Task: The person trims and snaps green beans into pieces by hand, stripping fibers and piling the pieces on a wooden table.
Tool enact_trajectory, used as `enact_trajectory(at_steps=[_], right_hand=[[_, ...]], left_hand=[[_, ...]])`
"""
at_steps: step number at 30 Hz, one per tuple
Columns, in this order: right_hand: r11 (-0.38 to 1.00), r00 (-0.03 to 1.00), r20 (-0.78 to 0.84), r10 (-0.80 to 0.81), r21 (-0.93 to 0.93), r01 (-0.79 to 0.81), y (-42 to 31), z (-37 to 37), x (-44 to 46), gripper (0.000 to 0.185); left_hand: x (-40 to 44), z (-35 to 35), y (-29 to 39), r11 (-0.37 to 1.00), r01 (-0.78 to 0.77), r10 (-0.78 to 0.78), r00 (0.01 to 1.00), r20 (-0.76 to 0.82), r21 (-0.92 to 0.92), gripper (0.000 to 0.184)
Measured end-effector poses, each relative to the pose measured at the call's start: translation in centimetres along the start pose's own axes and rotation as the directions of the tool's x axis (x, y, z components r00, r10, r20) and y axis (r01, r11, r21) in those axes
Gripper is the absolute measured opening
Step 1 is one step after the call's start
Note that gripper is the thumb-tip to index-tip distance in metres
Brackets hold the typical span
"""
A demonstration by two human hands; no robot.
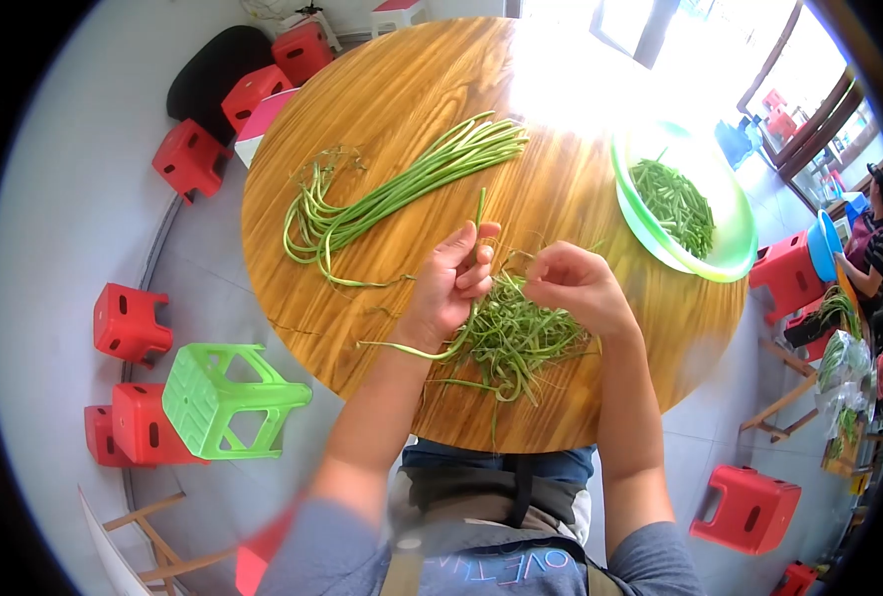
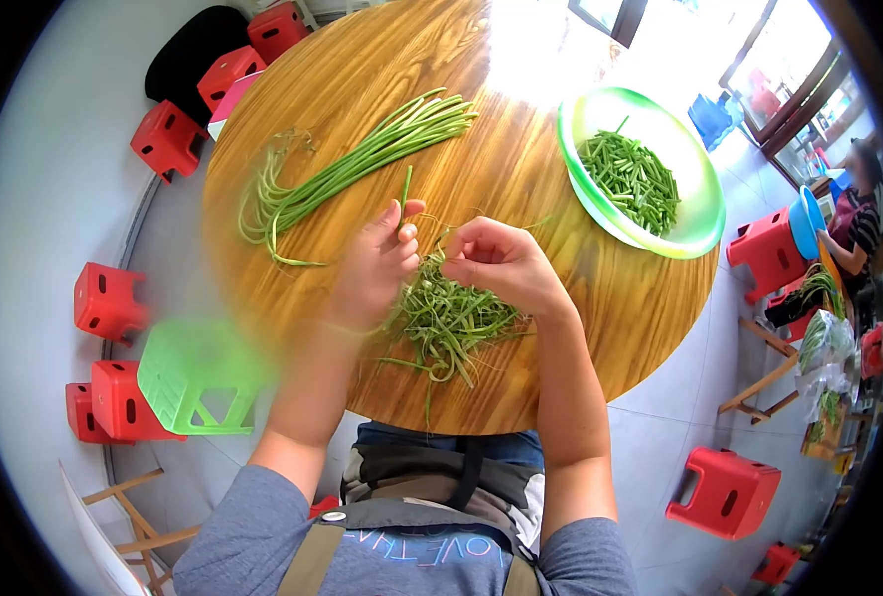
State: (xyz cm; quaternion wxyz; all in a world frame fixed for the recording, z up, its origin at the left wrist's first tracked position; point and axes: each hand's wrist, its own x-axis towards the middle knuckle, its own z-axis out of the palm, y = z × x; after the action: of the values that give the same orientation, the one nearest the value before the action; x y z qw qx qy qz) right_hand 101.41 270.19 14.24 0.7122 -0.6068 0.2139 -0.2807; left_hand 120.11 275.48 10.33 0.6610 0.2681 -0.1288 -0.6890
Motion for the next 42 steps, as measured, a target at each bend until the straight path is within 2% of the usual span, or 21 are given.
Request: enact_trajectory(at_steps=[2, 5, 8, 11, 14, 15, 18, 21, 24, 27, 30, 31, 34, 37, 40, 42], right_hand=[[0.987, 0.999, -0.019, 0.042, -0.154, -0.045, 0.1, 0.0, 0.1, 0.008], [0.961, 0.986, -0.059, 0.155, -0.222, -0.164, -0.1, 0.1, 0.1, 0.012], [0.941, 0.983, -0.186, 0.009, -0.331, -0.071, 0.1, -0.1, 0.2, 0.014], [0.879, 0.966, -0.113, -0.231, -0.450, 0.158, 1.2, -0.5, 0.7, 0.015], [0.949, 0.942, -0.328, 0.077, -0.267, -0.170, -0.4, 0.1, 0.6, 0.014], [0.963, 0.920, -0.379, 0.100, -0.197, -0.186, 0.0, -0.1, 0.8, 0.013], [0.988, 0.897, -0.431, -0.094, -0.149, 0.032, 0.4, 0.4, 1.1, 0.013], [0.990, 0.916, -0.399, -0.051, -0.143, -0.008, 0.7, -0.6, 0.9, 0.014], [0.987, 0.893, -0.435, -0.115, -0.151, 0.053, 0.8, -0.4, 0.9, 0.018], [0.932, 0.926, -0.319, -0.204, -0.354, 0.083, 1.3, -1.2, 1.0, 0.023], [0.957, 0.942, -0.315, 0.119, -0.217, -0.193, -0.8, 0.4, 0.3, 0.023], [0.939, 0.931, -0.348, 0.112, -0.270, -0.214, -0.8, 0.5, 0.4, 0.021], [0.882, 0.914, -0.360, -0.184, -0.472, -0.009, 1.1, -0.4, 0.8, 0.018], [0.806, 0.869, -0.299, -0.395, -0.566, 0.172, 1.4, -0.8, 0.9, 0.018], [0.860, 0.867, -0.322, -0.381, -0.467, 0.204, 1.4, -0.6, 1.2, 0.019], [0.982, 0.913, -0.385, -0.136, -0.171, 0.074, 0.4, -0.2, 0.8, 0.018]], left_hand=[[0.2, -0.2, 0.0, 1.000, 0.000, 0.000, 1.000, 0.016, -0.015, 0.028], [0.0, -0.2, 0.2, 1.000, 0.004, -0.003, 0.999, 0.051, -0.010, 0.029], [-0.4, 0.4, 0.2, 0.999, 0.023, -0.026, 0.995, 0.094, 0.041, 0.029], [-0.5, 0.6, 0.1, 0.996, 0.023, -0.035, 0.990, 0.136, 0.086, 0.028], [-0.8, 1.0, -0.1, 0.988, 0.012, -0.034, 0.990, 0.139, 0.154, 0.027], [-0.8, 1.2, -0.1, 0.985, 0.025, -0.049, 0.989, 0.140, 0.168, 0.027], [-1.1, 1.6, -0.3, 0.974, 0.046, -0.077, 0.988, 0.137, 0.221, 0.025], [-0.9, 1.5, -0.5, 0.958, 0.065, -0.107, 0.985, 0.138, 0.278, 0.023], [-0.8, 1.5, -0.5, 0.952, 0.083, -0.129, 0.982, 0.141, 0.295, 0.021], [-0.8, 1.1, -0.5, 0.961, 0.082, -0.121, 0.983, 0.138, 0.263, 0.020], [-0.6, 1.0, -0.5, 0.973, 0.078, -0.105, 0.988, 0.115, 0.216, 0.020], [-0.6, 0.9, -0.5, 0.976, 0.078, -0.101, 0.990, 0.103, 0.201, 0.019], [-0.4, 0.3, -0.4, 0.985, 0.095, -0.120, 0.976, 0.184, 0.143, 0.019], [-0.5, 0.4, -0.3, 0.982, 0.129, -0.154, 0.969, 0.194, 0.137, 0.019], [-0.8, 0.8, -0.3, 0.978, 0.131, -0.159, 0.972, 0.173, 0.162, 0.018], [-0.8, 1.0, -0.4, 0.968, 0.136, -0.169, 0.974, 0.150, 0.209, 0.018]])
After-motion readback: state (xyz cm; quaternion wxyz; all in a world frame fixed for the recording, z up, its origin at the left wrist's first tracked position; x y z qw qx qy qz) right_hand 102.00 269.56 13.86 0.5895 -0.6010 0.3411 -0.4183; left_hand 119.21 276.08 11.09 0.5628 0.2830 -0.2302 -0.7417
